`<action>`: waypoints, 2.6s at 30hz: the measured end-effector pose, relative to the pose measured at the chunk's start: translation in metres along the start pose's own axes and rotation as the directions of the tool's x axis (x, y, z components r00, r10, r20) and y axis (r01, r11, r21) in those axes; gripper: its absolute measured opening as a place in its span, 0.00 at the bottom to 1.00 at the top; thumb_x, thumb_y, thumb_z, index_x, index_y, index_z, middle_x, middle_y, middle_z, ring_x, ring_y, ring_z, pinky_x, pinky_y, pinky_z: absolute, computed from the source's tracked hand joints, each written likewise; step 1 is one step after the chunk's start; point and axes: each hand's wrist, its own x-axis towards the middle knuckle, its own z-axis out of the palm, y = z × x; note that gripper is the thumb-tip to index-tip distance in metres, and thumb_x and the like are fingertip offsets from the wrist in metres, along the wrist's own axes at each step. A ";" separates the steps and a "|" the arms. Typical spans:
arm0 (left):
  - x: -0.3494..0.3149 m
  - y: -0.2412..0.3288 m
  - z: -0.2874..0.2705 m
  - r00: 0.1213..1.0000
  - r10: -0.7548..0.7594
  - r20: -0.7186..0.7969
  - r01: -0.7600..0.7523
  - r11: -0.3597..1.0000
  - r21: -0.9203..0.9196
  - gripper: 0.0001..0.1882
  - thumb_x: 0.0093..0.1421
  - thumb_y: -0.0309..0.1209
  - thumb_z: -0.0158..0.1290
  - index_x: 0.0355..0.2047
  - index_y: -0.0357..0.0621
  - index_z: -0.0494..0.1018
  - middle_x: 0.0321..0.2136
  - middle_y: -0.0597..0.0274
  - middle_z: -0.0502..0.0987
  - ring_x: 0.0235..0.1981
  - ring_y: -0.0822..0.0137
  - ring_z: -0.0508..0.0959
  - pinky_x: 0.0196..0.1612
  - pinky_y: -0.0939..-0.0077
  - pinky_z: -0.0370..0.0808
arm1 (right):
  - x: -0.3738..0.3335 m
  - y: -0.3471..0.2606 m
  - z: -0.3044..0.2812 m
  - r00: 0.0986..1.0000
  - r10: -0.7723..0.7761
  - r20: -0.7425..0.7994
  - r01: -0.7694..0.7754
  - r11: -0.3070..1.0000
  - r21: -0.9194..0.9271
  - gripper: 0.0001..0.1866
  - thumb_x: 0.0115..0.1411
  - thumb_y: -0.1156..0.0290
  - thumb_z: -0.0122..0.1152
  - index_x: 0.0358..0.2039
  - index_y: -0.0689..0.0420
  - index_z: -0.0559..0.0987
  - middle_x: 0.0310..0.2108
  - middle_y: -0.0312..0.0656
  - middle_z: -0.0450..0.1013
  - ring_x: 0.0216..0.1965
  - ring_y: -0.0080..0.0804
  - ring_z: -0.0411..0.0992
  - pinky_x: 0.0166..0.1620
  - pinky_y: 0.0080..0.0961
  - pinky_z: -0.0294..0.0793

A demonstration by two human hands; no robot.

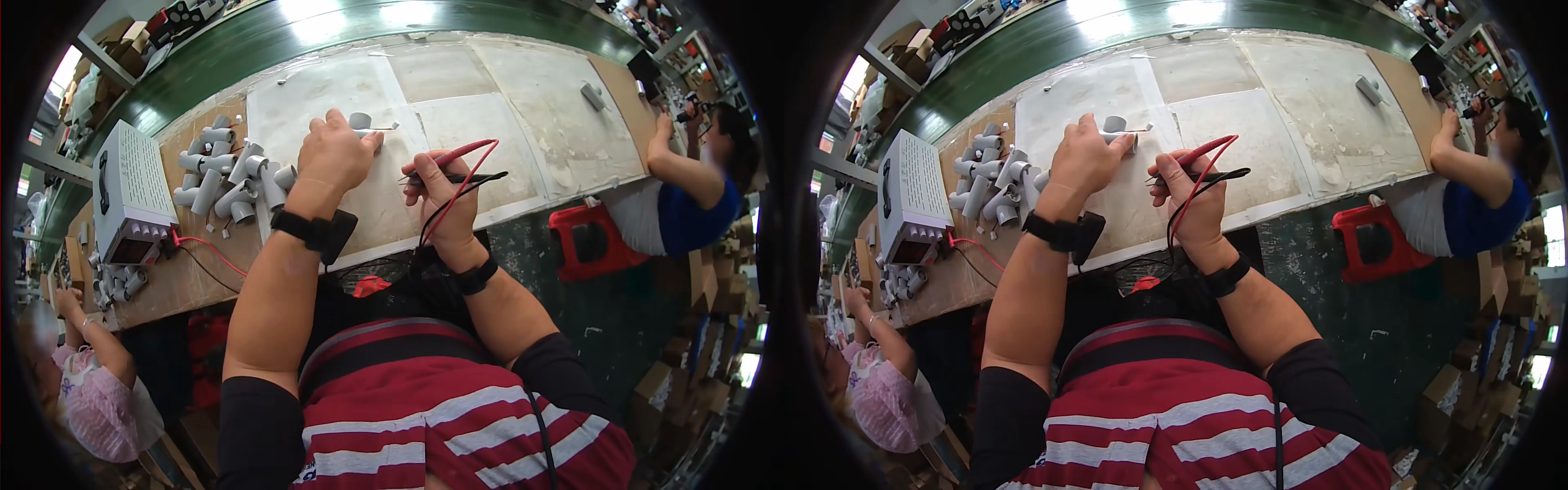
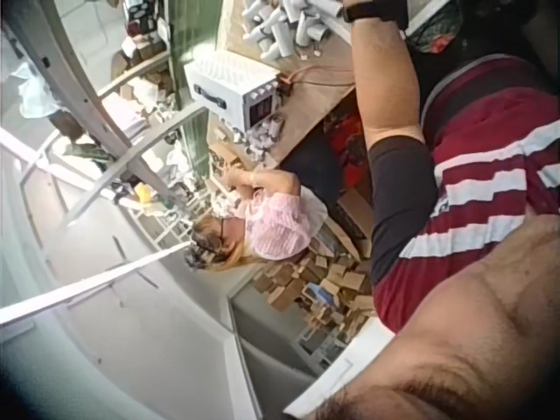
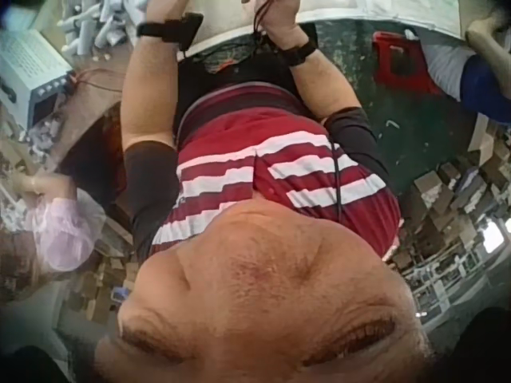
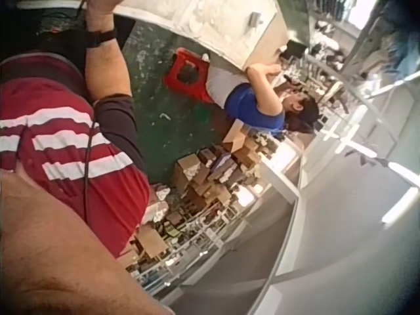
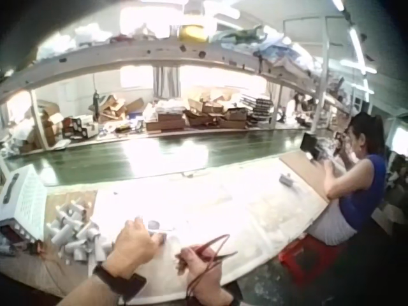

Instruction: Use a multimeter tester to verify the electrical properties of plastic-housed components on a production line.

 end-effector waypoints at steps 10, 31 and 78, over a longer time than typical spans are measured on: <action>-0.008 -0.008 0.025 1.000 -0.013 0.006 0.014 0.893 -0.451 0.32 0.54 0.37 0.71 0.56 0.36 0.73 0.48 0.44 0.78 0.46 0.55 0.82 0.48 0.66 0.79 | -0.003 -0.004 -0.004 0.997 -0.043 -0.056 0.040 0.998 -0.058 0.10 0.68 0.68 0.66 0.40 0.62 0.79 0.30 0.45 0.80 0.23 0.27 0.75 0.26 0.21 0.74; -0.076 -0.032 -0.003 0.993 0.066 0.096 0.008 0.786 -0.618 0.31 0.53 0.33 0.73 0.56 0.38 0.75 0.34 0.58 0.84 0.33 0.72 0.82 0.37 0.77 0.79 | 0.014 0.006 -0.003 0.988 -0.076 0.136 0.141 0.807 -0.573 0.09 0.66 0.68 0.68 0.35 0.61 0.81 0.24 0.35 0.78 0.22 0.18 0.73 0.25 0.18 0.72; -0.094 -0.043 0.020 0.992 0.113 -0.062 -0.123 0.684 -0.719 0.32 0.60 0.25 0.64 0.63 0.42 0.66 0.40 0.56 0.80 0.40 0.64 0.82 0.46 0.69 0.79 | 0.016 0.012 0.003 0.984 -0.145 0.105 0.179 0.803 -0.568 0.08 0.61 0.72 0.69 0.29 0.63 0.82 0.21 0.40 0.78 0.23 0.23 0.74 0.29 0.26 0.73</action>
